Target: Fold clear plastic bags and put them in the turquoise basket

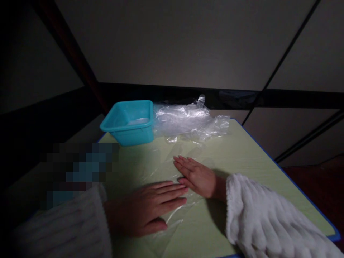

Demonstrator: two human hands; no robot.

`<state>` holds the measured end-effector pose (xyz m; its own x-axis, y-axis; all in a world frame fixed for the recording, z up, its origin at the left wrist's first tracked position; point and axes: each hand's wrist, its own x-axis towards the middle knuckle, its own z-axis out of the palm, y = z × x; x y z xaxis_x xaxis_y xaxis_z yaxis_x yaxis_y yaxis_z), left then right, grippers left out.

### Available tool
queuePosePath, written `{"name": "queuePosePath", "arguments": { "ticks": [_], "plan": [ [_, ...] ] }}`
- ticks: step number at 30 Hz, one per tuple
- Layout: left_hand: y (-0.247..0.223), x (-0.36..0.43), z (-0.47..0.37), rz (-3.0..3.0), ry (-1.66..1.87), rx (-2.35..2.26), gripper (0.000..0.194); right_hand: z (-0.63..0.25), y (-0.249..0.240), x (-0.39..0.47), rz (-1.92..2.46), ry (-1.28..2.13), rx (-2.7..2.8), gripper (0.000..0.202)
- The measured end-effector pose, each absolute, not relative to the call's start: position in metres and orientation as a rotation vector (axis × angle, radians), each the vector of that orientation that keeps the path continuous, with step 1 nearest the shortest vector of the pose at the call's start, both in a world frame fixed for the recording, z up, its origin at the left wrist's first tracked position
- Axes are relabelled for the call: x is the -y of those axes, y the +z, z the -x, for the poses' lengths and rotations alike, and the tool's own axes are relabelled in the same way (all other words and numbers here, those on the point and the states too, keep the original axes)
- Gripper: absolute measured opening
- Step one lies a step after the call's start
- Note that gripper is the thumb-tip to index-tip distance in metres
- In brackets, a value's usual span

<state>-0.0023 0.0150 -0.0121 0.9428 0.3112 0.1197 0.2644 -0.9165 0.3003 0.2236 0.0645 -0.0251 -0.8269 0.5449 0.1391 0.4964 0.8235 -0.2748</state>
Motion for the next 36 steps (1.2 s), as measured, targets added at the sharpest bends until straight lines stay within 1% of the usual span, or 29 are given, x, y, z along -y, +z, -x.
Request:
{"name": "queuePosePath", "arguments": {
  "ticks": [6,10,16,23,29,32,36],
  "plan": [
    [-0.003,-0.014,0.005,-2.786,0.18,-0.392,0.056,-0.24,-0.034,-0.079,0.916,0.211,2.822,0.066],
    [-0.003,-0.013,0.004,-2.771,0.128,-0.406,0.057,-0.252,-0.033,-0.091,1.01,0.164,2.8,0.065],
    [-0.003,-0.014,0.004,-2.751,0.151,-0.389,0.058,-0.262,-0.03,-0.1,1.15,0.147,2.795,0.066],
    [-0.003,-0.013,0.004,-2.759,0.135,-0.368,0.06,-0.269,-0.029,-0.102,1.269,0.177,2.793,0.069],
    [-0.006,-0.012,0.004,-2.753,0.206,-0.337,0.06,-0.279,-0.03,-0.107,1.336,0.224,2.755,0.066],
    [-0.007,-0.011,0.004,-2.752,0.227,-0.318,0.059,-0.279,-0.02,-0.104,1.277,0.225,2.764,0.066],
    [-0.006,-0.01,0.003,-2.751,0.263,-0.281,0.058,-0.256,-0.008,-0.088,0.97,0.25,2.777,0.065]
  ]
}}
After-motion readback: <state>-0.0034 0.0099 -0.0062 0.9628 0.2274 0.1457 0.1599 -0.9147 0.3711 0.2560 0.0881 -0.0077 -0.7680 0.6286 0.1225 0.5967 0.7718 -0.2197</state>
